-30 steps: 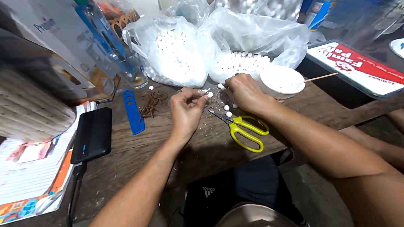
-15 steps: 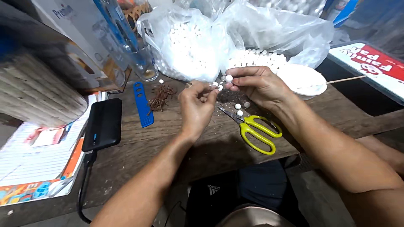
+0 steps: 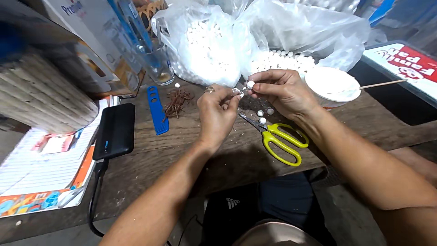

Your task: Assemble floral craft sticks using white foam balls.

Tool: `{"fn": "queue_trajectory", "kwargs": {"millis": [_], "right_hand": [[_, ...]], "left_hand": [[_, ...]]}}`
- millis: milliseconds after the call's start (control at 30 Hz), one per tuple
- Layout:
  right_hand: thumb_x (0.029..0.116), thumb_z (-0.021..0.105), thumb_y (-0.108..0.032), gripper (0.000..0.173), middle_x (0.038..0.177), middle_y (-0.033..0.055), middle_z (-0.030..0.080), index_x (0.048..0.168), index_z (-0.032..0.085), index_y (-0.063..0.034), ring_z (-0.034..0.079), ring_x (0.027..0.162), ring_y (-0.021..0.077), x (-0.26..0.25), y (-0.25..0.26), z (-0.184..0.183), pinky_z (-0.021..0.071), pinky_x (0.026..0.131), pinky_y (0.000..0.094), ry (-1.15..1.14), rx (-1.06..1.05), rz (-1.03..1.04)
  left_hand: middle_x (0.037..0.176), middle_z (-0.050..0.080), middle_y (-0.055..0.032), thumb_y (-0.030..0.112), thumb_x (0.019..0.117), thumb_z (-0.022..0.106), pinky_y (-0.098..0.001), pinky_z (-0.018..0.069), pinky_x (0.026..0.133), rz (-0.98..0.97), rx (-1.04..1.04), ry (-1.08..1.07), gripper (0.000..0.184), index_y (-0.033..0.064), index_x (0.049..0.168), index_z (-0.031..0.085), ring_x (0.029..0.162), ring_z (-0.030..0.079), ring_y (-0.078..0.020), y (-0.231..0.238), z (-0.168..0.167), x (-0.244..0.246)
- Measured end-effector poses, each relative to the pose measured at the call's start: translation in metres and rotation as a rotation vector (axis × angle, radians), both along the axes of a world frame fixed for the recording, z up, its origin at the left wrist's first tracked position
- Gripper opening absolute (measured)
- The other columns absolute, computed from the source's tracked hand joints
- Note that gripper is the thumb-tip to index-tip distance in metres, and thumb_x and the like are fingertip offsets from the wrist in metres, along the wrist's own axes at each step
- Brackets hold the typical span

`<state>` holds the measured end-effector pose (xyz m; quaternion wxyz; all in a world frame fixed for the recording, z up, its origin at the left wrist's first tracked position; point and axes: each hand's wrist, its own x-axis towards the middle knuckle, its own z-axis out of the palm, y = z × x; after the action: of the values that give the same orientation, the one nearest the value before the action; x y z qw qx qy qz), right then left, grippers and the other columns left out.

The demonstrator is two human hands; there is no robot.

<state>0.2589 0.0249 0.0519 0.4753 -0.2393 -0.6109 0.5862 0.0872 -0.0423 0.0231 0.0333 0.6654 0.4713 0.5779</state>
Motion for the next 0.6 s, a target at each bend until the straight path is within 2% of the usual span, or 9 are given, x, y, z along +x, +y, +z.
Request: {"fn": "queue_trajectory", "kwargs": {"millis": [600], "right_hand": [[0.0888, 0.061, 0.013, 0.02, 0.084, 0.0002, 0.074, 0.098, 0.072, -0.0013, 0.072, 0.075, 0.0084, -0.0006, 0.0013, -0.0038, 0.0624, 0.076, 0.0254, -0.022, 0.063, -0.012]], "left_hand": [[0.083, 0.062, -0.0086, -0.001, 0.0894, 0.073, -0.0123, 0.0445, 0.061, -0.001, -0.016, 0.014, 0.002, -0.0028, 0.09, 0.074, 0.07, 0.055, -0.003, 0.0004, -0.0013, 0.0012]]}}
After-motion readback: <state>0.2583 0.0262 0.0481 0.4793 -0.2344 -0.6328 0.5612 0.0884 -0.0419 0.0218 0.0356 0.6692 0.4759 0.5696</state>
